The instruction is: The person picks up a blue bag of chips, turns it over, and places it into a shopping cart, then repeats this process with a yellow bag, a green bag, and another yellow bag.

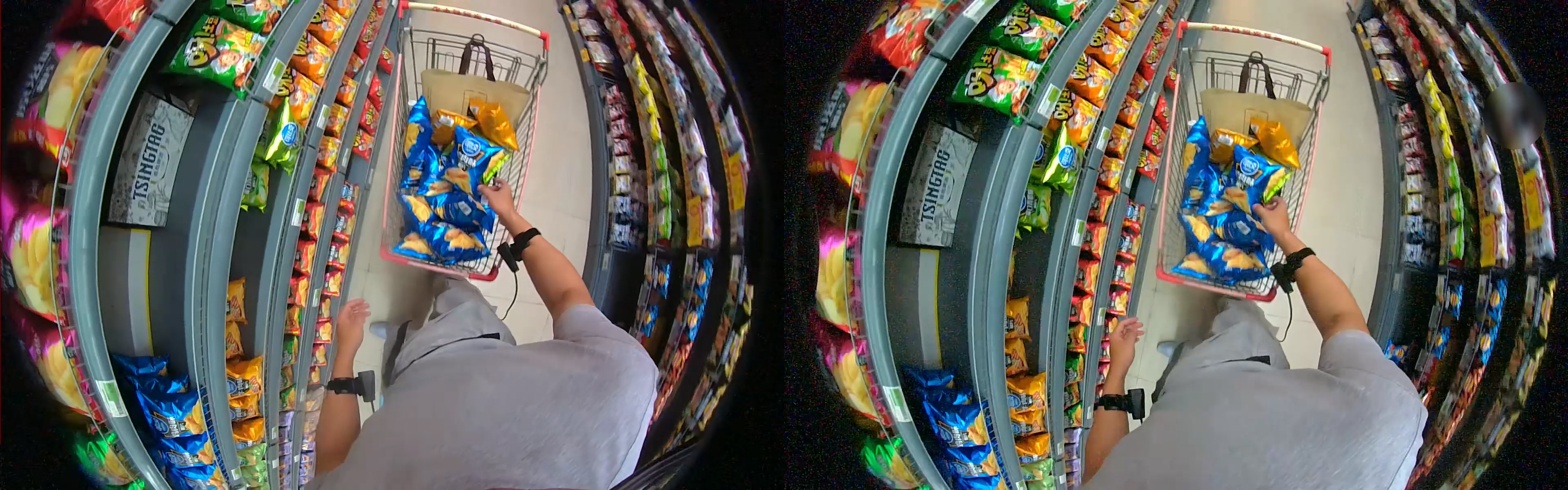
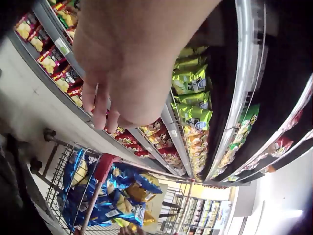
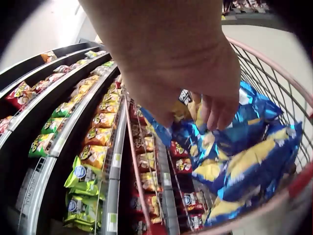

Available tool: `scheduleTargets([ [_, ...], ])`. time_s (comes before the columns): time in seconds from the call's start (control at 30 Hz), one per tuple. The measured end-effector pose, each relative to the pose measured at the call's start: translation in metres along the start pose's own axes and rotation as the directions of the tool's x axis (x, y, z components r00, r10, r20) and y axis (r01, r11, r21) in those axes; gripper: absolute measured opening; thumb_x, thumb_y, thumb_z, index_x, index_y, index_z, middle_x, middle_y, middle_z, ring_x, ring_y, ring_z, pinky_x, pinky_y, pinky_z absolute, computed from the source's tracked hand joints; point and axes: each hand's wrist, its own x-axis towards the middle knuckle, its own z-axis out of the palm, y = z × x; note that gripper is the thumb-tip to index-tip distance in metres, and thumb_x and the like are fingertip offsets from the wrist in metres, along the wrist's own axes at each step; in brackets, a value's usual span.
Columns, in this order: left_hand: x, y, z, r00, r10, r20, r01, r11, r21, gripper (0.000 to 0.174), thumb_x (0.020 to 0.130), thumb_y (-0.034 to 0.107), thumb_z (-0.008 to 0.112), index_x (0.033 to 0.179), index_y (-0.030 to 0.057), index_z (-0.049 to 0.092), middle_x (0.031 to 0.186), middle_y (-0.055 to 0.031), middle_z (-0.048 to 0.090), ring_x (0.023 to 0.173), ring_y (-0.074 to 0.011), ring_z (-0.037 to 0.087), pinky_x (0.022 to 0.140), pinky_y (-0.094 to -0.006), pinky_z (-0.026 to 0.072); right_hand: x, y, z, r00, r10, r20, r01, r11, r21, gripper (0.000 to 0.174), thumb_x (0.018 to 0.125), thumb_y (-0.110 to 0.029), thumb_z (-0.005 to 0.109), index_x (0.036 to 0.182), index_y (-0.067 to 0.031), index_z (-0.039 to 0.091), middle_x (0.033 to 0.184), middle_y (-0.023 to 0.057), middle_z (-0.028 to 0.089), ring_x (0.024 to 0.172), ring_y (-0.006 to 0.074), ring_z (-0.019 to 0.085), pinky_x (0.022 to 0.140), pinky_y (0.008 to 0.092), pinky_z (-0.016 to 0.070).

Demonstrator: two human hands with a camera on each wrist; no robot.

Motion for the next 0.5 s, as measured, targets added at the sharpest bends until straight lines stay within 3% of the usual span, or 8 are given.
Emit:
scheduleTargets([
  [0.13,0.007,0.033,0.036,1.0,-0.01,-0.004,0.01,1.0,-0.009,0.029,0.087,-0.002,0.05,0.115,-0.0027,0.055,0.106,-0.0149,0.063,0.095,-0.0196,0.062,0.084,-0.03,0.0512,0.119,0.03,-0.02,0.981,-0.09,-0.17,0.071,0.991,-0.112,0.058,0.075,-0.025,0.075,0.118,0.0071,0.052,0.108,0.0191,0.063,0.097,0.0285,0.063,0.08,0.0353,0.0502],
  [0.2,0.007,0.051,0.05,0.999,-0.016,-0.027,0.016,1.0,-0.017,0.028,0.087,-0.002,0.05,0.115,-0.003,0.055,0.105,-0.0149,0.063,0.096,-0.0198,0.062,0.085,-0.0305,0.0513,0.129,-0.003,-0.023,0.971,-0.106,-0.215,0.067,0.981,-0.182,0.053,0.076,-0.022,0.073,0.118,0.0055,0.055,0.113,0.0215,0.063,0.102,0.032,0.062,0.085,0.037,0.049],
  [0.23,0.005,0.056,0.055,0.999,-0.004,-0.032,0.004,1.0,-0.019,0.028,0.087,-0.002,0.05,0.115,-0.003,0.055,0.105,-0.0146,0.063,0.096,-0.0196,0.062,0.084,-0.0303,0.0511,0.135,-0.006,-0.021,0.962,-0.145,-0.231,0.105,0.979,-0.177,0.05,0.077,-0.019,0.072,0.117,0.005,0.057,0.101,0.0159,0.065,0.089,0.0219,0.063,0.078,0.0329,0.0501],
  [0.27,0.004,0.062,0.057,0.999,0.011,-0.041,-0.012,1.0,-0.022,0.028,0.087,-0.002,0.051,0.115,-0.003,0.055,0.104,-0.0142,0.063,0.095,-0.0194,0.062,0.084,-0.0301,0.0509,0.145,-0.011,-0.022,0.985,-0.113,-0.132,0.08,0.97,-0.229,0.044,0.076,-0.018,0.072,0.113,0.0036,0.06,0.097,0.0146,0.066,0.088,0.0214,0.063,0.078,0.0329,0.0501],
  [0.3,0.004,0.065,0.059,0.998,0.032,-0.051,-0.033,0.999,-0.024,0.028,0.087,-0.002,0.051,0.115,-0.0031,0.055,0.104,-0.0139,0.064,0.095,-0.0191,0.063,0.084,-0.0299,0.0506,0.165,0.012,-0.015,0.952,-0.197,-0.234,0.104,0.928,-0.357,0.036,0.076,-0.015,0.07,0.107,0.0017,0.063,0.091,0.0125,0.067,0.083,0.0203,0.064,0.074,0.0326,0.0499],
  [0.37,0.004,0.061,0.06,0.996,0.045,-0.073,-0.047,0.998,-0.033,0.028,0.086,-0.002,0.053,0.114,-0.0024,0.055,0.103,-0.0128,0.064,0.094,-0.0184,0.063,0.083,-0.0295,0.0503,0.175,0.008,-0.019,0.992,-0.101,-0.074,0.064,0.915,-0.399,0.021,0.072,-0.011,0.065,0.09,-0.0004,0.069,0.08,0.0111,0.069,0.079,0.0217,0.065,0.071,0.0335,0.0498],
  [0.43,0.005,0.052,0.059,0.994,0.055,-0.09,-0.06,0.996,-0.058,0.028,0.086,-0.002,0.052,0.114,-0.0014,0.055,0.103,-0.0119,0.064,0.093,-0.0176,0.063,0.081,-0.0286,0.0496,0.15,-0.013,-0.012,0.96,-0.221,-0.169,0.149,0.92,-0.362,0.014,0.069,-0.011,0.067,0.08,-0.0038,0.07,0.073,0.0071,0.066,0.066,0.018,0.063,0.061,0.0315,0.0494],
  [0.5,0.004,0.042,0.057,0.993,0.066,-0.099,-0.075,0.993,-0.091,0.029,0.086,-0.003,0.05,0.115,-0.0003,0.056,0.104,-0.0113,0.064,0.091,-0.0167,0.064,0.078,-0.027,0.0486,0.174,0.018,-0.009,0.986,-0.156,0.054,0.165,0.915,-0.368,0.022,0.069,-0.014,0.071,0.087,-0.0014,0.07,0.074,0.0045,0.065,0.062,0.0133,0.06,0.056,0.0288,0.0498],
])
